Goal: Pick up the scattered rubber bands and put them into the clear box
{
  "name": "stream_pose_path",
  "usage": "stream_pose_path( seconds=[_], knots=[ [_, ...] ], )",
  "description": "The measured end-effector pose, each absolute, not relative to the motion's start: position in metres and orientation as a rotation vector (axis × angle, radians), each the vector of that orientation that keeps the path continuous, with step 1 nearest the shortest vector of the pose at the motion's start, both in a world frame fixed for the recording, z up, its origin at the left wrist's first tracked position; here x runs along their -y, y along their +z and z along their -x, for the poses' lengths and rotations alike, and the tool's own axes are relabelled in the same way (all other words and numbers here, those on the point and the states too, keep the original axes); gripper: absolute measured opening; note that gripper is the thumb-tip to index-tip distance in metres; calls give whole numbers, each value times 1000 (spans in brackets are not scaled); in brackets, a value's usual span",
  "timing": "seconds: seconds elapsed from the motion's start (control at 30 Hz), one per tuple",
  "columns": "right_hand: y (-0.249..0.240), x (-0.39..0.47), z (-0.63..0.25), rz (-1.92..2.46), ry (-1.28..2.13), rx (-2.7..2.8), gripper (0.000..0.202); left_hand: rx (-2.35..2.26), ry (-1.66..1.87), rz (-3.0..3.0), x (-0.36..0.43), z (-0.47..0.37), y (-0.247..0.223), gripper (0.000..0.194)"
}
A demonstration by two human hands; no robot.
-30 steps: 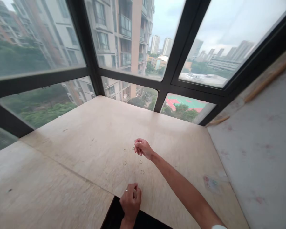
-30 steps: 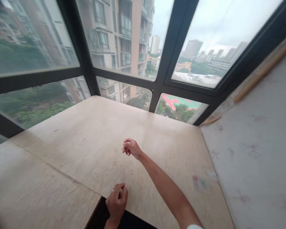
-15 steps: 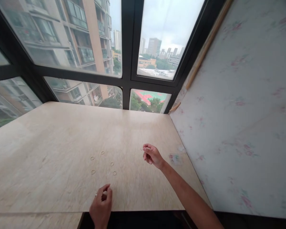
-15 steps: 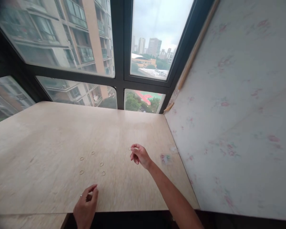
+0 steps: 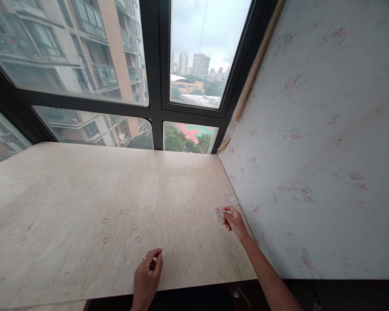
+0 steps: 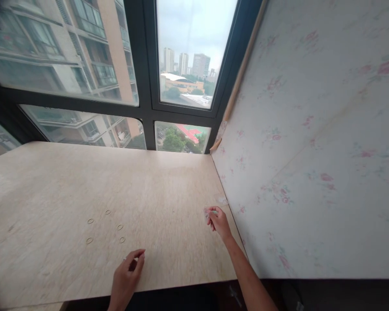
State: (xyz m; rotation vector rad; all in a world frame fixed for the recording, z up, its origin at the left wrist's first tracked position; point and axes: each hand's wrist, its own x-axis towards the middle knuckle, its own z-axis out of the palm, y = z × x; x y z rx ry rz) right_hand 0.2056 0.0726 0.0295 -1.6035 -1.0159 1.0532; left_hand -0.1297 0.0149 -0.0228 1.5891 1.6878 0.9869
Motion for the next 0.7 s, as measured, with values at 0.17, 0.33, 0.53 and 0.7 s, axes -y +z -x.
stream_pose_path(
  seconds=[0.17, 0.33, 0.53, 0.7],
  knots=[
    [18, -73, -225, 1704, 983, 1088, 27, -1636, 858, -1764, -15, 110, -26, 32],
    [9, -72, -228, 1772, 941, 1136, 23, -1635, 855, -1780, -12, 114, -28, 31],
    [8, -60, -230, 1762, 910, 1156, 32, -1608, 888, -1602, -13, 116, -20, 35],
    [-9, -27, -206, 1714, 940, 1154, 39, -1608, 932, -1353, -23, 129, -4, 43]
  ],
)
